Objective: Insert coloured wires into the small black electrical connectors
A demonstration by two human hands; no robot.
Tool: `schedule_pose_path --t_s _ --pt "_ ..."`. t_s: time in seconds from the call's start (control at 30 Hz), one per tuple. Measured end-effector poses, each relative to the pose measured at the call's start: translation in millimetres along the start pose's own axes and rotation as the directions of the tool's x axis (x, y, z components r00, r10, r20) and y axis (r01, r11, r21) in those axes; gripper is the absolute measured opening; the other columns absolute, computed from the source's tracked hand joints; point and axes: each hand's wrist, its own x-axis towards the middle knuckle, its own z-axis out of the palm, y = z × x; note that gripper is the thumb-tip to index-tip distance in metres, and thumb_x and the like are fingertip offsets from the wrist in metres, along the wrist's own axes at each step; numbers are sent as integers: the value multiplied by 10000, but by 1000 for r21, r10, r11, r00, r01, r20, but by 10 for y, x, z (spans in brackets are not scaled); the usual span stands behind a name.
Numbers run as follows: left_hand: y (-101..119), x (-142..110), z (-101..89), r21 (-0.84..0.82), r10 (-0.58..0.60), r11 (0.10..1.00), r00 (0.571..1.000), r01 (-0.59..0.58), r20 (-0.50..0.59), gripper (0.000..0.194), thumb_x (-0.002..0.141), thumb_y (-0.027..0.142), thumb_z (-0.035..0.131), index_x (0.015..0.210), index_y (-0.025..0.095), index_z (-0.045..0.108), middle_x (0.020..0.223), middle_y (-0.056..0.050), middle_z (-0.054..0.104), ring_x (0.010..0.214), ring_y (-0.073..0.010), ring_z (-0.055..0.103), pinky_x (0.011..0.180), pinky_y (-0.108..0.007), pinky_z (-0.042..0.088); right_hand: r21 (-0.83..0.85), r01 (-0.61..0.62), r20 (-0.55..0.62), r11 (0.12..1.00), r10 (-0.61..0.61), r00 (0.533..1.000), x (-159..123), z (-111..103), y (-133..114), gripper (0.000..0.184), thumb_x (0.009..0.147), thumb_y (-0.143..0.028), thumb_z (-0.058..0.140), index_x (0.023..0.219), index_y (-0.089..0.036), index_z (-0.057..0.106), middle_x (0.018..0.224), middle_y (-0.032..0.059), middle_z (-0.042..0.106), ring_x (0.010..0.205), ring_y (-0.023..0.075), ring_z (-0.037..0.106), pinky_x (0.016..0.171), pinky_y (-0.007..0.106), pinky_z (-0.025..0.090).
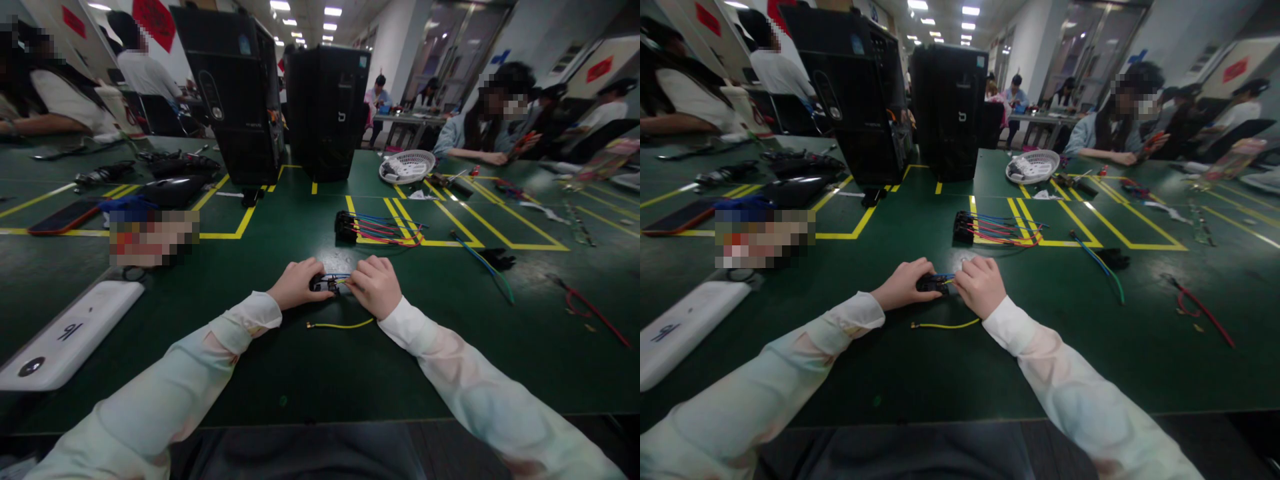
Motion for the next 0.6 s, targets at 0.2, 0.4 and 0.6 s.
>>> schedule_pose_path --t_s 0.2,0.4,0.6 --pt "-2 -4 4 -1 -15 1000 1000 15 5 383 711 533 572 881 197 501 908 -16 513 826 -187 512 708 -300 344 83 1 84 997 -8 996 -10 9 5 227 833 -259 506 623 -172 511 693 24 506 732 154 388 661 293 240" --pt "4 -3 -1 -13 -19 1000 1000 19 8 387 709 539 571 881 200 505 916 -18 514 835 -193 512 712 -307 347 16 -27 22 1000 26 999 -18 -23 -26 232 848 -269 485 637 -183 526 685 26 518 758 167 392 696 318 234" --pt "5 6 -10 -8 -10 1000 1000 10 14 385 712 538 571 883 199 506 915 -20 513 831 -194 512 709 -305 348 -2 -18 37 1000 18 999 -5 -11 -12 224 855 -274 484 654 -191 535 695 30 517 768 174 390 694 314 234"
